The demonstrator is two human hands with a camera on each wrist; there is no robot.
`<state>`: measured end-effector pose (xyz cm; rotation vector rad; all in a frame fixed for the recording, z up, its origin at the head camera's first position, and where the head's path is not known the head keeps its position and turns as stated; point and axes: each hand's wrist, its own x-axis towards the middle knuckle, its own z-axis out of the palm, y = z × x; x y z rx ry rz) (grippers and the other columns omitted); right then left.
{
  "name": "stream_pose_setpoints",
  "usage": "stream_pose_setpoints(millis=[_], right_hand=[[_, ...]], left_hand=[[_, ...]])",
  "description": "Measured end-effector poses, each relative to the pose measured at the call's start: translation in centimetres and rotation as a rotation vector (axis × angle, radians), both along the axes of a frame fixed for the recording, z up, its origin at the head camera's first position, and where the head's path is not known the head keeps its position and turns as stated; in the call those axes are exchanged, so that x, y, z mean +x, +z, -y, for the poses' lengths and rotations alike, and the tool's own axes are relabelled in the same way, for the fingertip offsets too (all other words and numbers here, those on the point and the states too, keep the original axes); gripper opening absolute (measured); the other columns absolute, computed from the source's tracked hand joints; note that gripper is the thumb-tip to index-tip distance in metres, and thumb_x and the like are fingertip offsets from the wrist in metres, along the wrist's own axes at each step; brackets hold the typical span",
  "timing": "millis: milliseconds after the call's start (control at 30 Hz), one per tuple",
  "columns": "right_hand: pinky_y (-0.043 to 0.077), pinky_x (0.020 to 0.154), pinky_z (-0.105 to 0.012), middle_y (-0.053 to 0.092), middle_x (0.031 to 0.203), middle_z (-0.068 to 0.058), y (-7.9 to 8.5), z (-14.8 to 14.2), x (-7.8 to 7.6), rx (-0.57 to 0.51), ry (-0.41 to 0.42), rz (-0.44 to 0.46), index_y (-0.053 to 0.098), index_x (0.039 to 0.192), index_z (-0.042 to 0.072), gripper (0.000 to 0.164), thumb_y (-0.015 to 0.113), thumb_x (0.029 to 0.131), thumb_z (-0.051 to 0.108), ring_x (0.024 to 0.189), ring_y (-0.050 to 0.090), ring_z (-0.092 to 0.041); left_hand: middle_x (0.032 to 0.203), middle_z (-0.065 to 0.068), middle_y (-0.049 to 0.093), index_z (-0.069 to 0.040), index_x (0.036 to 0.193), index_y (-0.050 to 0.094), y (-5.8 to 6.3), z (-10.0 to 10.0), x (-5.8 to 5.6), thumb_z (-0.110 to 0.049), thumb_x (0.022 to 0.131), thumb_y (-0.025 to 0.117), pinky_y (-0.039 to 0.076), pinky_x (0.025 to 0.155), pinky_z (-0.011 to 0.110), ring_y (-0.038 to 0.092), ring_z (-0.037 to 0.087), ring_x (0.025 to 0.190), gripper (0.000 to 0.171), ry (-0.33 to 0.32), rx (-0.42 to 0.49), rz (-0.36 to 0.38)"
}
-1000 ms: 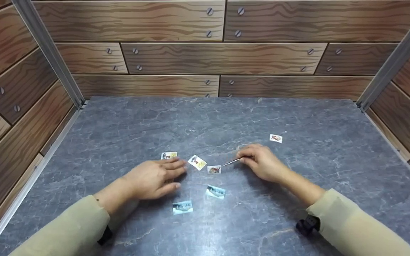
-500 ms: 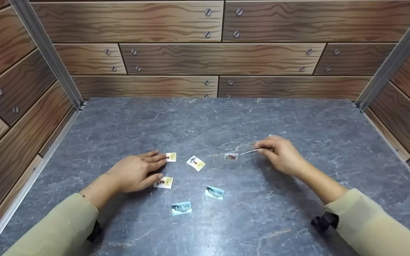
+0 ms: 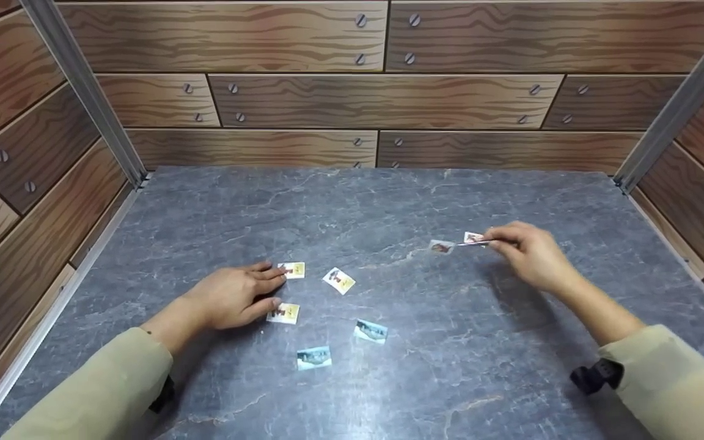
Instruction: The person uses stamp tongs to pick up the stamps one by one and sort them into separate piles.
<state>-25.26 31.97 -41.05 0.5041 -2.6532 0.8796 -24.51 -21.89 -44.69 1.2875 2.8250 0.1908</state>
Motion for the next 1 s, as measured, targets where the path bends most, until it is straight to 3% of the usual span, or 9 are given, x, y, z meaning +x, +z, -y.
stream_pose_setpoints(millis=[300, 633, 1000], right_hand=[[0.049, 0.089, -0.049, 0.075, 0.110, -0.022, 0.1, -4.3, -1.0, 0.026, -0.105, -0.002, 0.080, 0.110, 0.000, 0.014, 0.074, 0.098, 0.002, 0.102, 0.067, -0.039], [0.048, 0.082, -0.044, 0.072, 0.111, -0.026, -0.4, -7.3, -1.7, 0.057, -0.203, 0.090, 0.077, 0.116, -0.003, 0.019, 0.067, 0.105, 0.009, 0.100, 0.065, -0.037], [0.048, 0.080, -0.047, 0.074, 0.109, -0.026, -1.6, -8.2, -2.4, 0.090, -0.217, 0.125, 0.077, 0.114, -0.003, 0.018, 0.069, 0.104, 0.009, 0.097, 0.064, -0.035]], left_hand=[[0.161, 0.008, 0.050, -0.004, 0.156, 0.054, 0.1, 0.0, -0.1, -0.045, 0.114, 0.043, 0.046, 0.112, 0.060, 0.046, 0.041, 0.147, 0.059, 0.008, 0.011, 0.029], [0.162, 0.007, 0.049, -0.005, 0.157, 0.053, -0.3, 0.0, 0.0, -0.045, 0.114, 0.042, 0.046, 0.113, 0.059, 0.046, 0.039, 0.148, 0.059, 0.019, 0.023, 0.045], [0.161, 0.009, 0.051, -0.004, 0.155, 0.054, -0.4, 0.0, 0.0, -0.044, 0.114, 0.043, 0.047, 0.112, 0.059, 0.048, 0.040, 0.146, 0.058, 0.014, 0.028, 0.031]])
